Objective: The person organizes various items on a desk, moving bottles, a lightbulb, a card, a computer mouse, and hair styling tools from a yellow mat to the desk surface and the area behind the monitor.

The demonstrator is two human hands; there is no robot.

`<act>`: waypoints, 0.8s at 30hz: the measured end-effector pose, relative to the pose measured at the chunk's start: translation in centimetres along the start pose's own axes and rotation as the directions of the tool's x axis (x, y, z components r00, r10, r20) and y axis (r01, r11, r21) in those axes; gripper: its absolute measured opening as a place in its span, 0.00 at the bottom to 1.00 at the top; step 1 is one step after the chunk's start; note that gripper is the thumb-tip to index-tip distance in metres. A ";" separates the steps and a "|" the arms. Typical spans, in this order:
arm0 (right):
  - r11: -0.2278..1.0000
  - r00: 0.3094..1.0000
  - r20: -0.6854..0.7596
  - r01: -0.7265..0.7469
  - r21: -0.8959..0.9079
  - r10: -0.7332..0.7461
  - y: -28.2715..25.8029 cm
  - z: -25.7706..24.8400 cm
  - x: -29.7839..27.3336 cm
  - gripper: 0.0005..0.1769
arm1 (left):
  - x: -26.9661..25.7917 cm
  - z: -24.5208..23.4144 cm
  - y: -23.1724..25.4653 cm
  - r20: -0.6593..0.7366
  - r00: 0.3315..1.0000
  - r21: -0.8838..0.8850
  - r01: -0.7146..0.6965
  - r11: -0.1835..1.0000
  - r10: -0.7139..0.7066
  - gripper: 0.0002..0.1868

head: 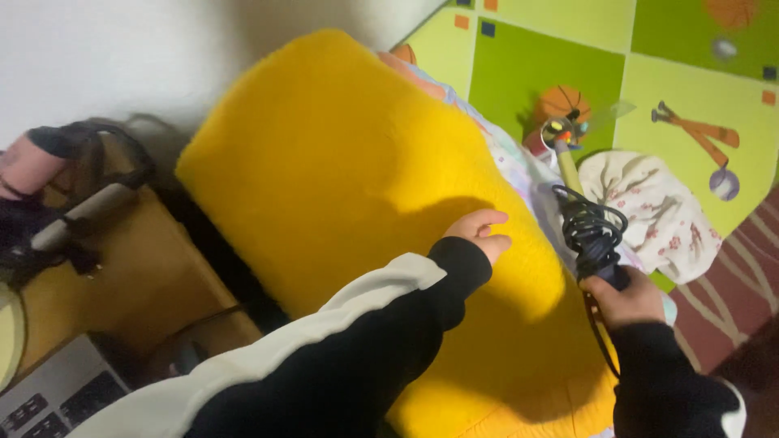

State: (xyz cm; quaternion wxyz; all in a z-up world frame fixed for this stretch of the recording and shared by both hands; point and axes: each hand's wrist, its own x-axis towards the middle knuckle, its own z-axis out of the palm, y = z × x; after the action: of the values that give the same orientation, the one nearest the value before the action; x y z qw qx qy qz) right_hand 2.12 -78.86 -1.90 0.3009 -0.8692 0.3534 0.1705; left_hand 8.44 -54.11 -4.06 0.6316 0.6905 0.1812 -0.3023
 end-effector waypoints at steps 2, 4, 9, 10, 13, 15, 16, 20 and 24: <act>0.990 0.997 -0.034 0.062 -0.129 -0.067 0.2 -0.3 -1.0 0.26 | 0.3 -1.3 -0.7 -0.009 0.989 0.143 -0.143 0.979 0.146 0.34; 0.996 0.998 -0.010 0.066 -0.058 -0.066 -3.2 -1.2 -4.8 0.25 | -2.4 -3.6 2.1 -0.006 0.988 0.164 -0.151 0.975 0.153 0.34; 0.923 0.974 0.099 0.157 0.353 -0.203 -7.3 -1.4 -11.3 0.15 | -8.6 -8.0 7.3 -0.037 0.966 -0.081 -0.258 0.963 0.256 0.36; 0.892 0.961 0.129 0.172 0.418 -0.245 -7.9 -1.1 -12.2 0.15 | -8.9 -8.8 7.7 -0.100 0.949 -0.093 -0.309 0.947 0.299 0.37; 0.792 0.900 0.189 0.227 0.567 -0.393 -10.8 -0.3 -15.4 0.12 | -8.7 -10.8 7.6 -0.178 0.915 -0.236 -0.398 0.887 0.363 0.34; 0.716 0.842 0.213 0.258 0.649 -0.496 -12.8 0.6 -17.1 0.10 | -10.8 -13.1 8.9 -0.197 0.899 -0.362 -0.437 0.824 0.390 0.31; 0.698 0.812 0.242 0.258 0.668 -0.531 -13.7 1.1 -17.7 0.12 | -13.2 -14.8 10.4 -0.213 0.938 -0.289 -0.329 0.899 0.274 0.33; 0.745 0.705 0.373 0.332 0.579 -0.604 -18.1 3.2 -20.4 0.12 | -11.7 -19.2 8.4 -0.443 0.896 -0.552 -0.304 0.776 0.035 0.21; 0.709 0.613 0.436 0.311 0.633 -0.659 -21.8 6.4 -23.6 0.08 | -18.9 -26.7 9.1 -0.675 0.732 -0.219 -0.071 0.973 -0.099 0.24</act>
State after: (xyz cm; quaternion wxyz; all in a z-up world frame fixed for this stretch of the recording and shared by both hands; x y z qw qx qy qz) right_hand 0.91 -50.26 14.07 0.6501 -0.7123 0.0014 0.2647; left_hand 5.04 -26.68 15.65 0.5946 0.6737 0.4388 -0.0098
